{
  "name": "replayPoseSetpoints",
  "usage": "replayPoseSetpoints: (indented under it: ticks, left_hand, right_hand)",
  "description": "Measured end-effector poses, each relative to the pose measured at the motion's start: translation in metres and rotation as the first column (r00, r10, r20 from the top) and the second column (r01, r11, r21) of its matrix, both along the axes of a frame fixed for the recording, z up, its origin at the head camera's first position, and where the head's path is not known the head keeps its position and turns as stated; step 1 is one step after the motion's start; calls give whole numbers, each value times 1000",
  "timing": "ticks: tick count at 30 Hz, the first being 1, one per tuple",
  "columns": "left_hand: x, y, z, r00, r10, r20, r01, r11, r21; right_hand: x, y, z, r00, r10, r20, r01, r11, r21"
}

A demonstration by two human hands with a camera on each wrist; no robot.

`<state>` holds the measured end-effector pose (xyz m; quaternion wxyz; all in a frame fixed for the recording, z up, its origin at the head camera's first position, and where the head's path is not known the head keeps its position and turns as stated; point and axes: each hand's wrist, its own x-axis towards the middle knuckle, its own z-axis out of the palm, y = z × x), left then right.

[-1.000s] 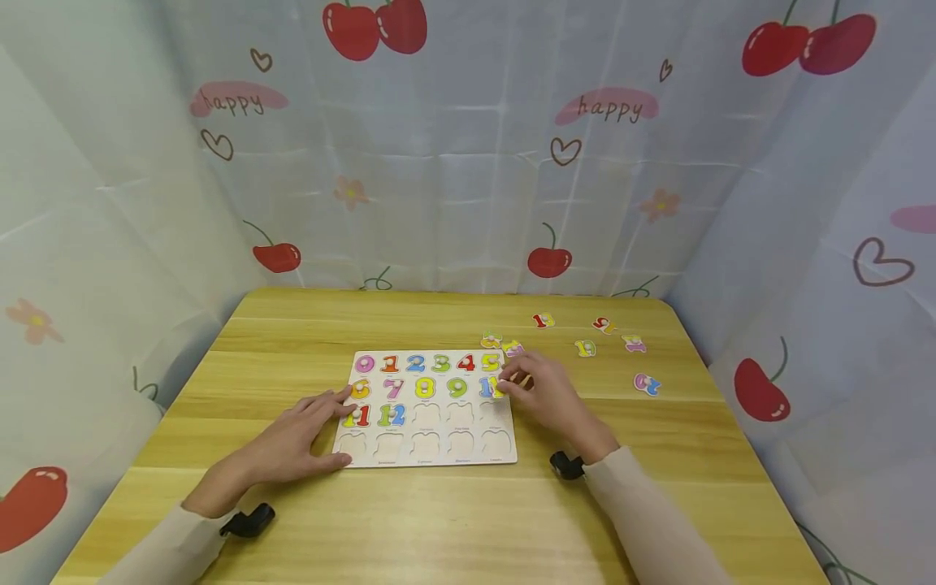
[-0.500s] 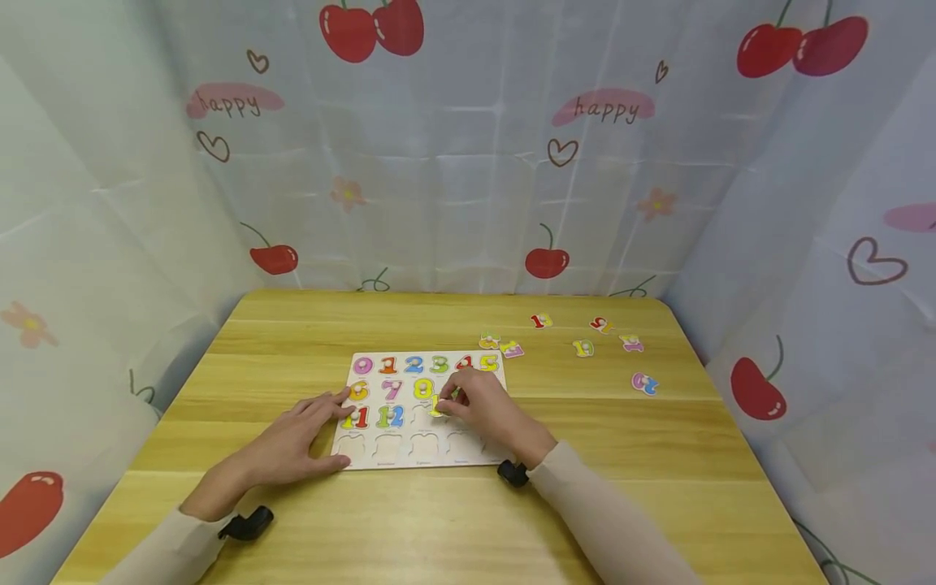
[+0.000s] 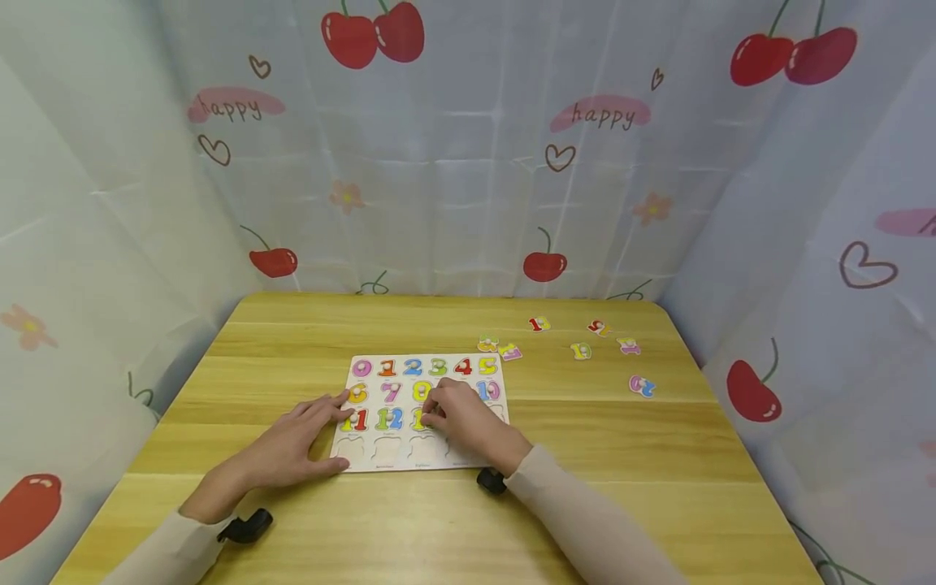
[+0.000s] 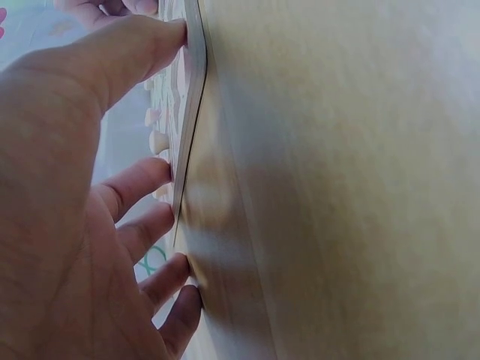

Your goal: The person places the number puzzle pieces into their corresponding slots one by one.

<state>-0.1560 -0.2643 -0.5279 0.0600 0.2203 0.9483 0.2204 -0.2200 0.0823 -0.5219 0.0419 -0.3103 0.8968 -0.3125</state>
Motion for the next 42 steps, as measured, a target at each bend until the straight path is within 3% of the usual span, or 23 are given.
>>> replayPoseSetpoints:
  ticks: [22,33,42]
  left_hand:
    - [3,0,-2,1000,4,-6,-4,1000,-13]
    - [3,1,-1,1000,3,-7,-3,1000,-10]
    - [1,2,1,1000,0,-23,0,1000,-9]
  right_hand:
    - [5,0,-2,999,-26,-30,26,1000,12]
    - [-2,23,-10,995,-55,-82,54,999,-5]
    - [-16,61,-8,977,-142,-156,131,988,-80]
